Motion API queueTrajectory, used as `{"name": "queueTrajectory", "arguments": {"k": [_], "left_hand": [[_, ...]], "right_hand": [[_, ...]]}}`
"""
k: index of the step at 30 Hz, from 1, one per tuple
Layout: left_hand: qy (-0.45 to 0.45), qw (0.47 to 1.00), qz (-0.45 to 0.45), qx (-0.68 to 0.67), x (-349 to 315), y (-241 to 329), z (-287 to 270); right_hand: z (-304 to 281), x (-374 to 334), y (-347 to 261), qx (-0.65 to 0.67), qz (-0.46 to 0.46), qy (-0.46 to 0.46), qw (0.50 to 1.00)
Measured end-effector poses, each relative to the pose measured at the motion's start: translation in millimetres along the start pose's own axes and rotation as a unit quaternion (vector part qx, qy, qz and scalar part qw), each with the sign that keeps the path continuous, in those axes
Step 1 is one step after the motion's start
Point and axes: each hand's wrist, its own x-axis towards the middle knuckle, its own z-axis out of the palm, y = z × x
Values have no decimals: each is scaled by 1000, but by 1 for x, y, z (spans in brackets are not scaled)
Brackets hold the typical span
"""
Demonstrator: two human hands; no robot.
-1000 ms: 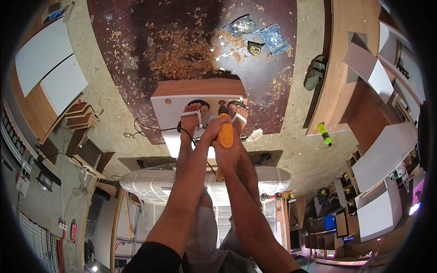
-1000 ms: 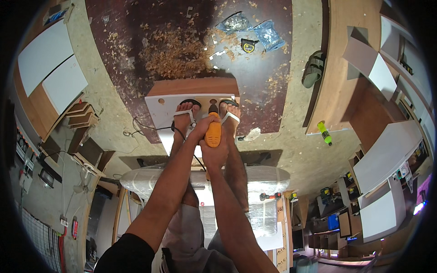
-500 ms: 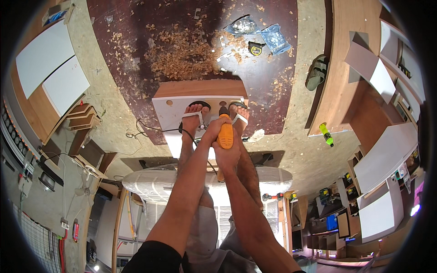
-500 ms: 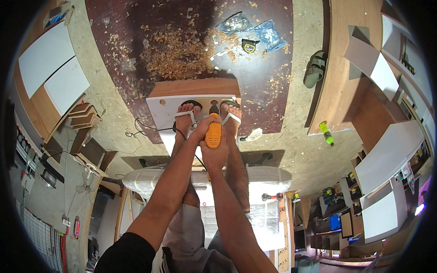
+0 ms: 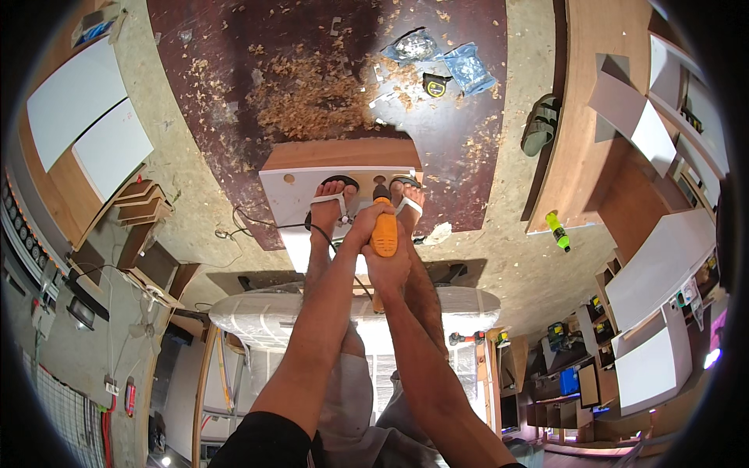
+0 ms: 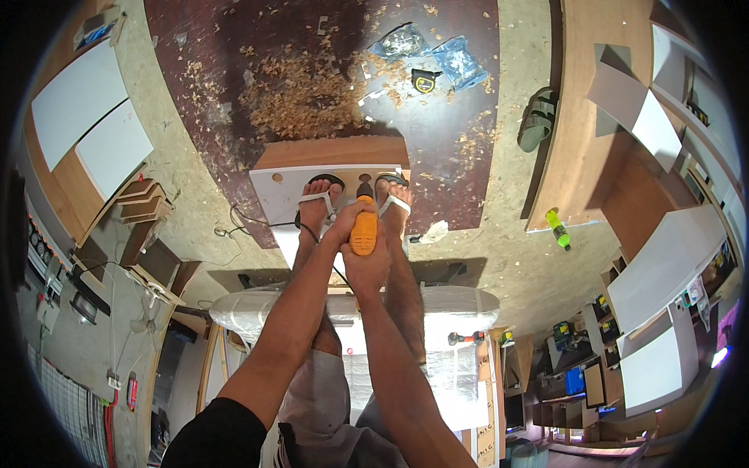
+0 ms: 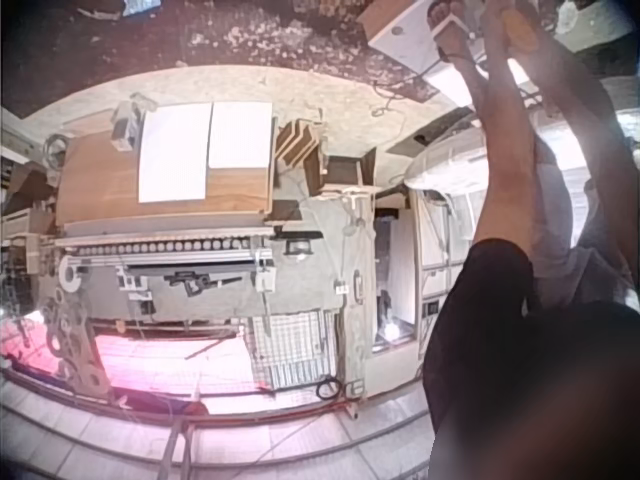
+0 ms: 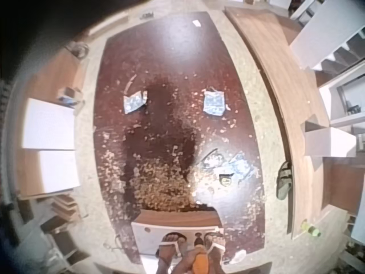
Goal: The person marks a white cabinet door with a pencil using a hinge as a guide, then uses a drill with a hole saw to cut circular recesses into the door. The person handles hinges, a pencil, a drill, and a wooden template.
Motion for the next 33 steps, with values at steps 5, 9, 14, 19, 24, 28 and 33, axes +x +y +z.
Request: {"name": "queueTrajectory", "arguments": {"k": [5, 9, 14, 19, 24, 28, 33], "left_hand": [[13, 1000, -28, -1, 3, -1, -1], [-8, 1000, -6, -8, 6, -4, -4], [-2, 1000, -4, -1, 8, -7, -6], [-25, 1000, 6, -4, 7, -6, -5], [-26, 1000, 11, 10, 10, -7, -6], [-27, 999, 11, 17, 12, -8, -8], [-31, 999, 21, 17, 9, -8, -8]], "right_hand": [[0, 0, 1, 14, -41, 10, 999], [2, 1, 3, 2, -42, 11, 999], [4, 2, 8, 5, -58, 14, 998], [5, 3, 9, -12, -55, 18, 998], [3, 3, 8, -13, -53, 14, 998], [4, 3, 9, -1, -66, 12, 998], [5, 4, 11, -6, -50, 10, 999]]}}
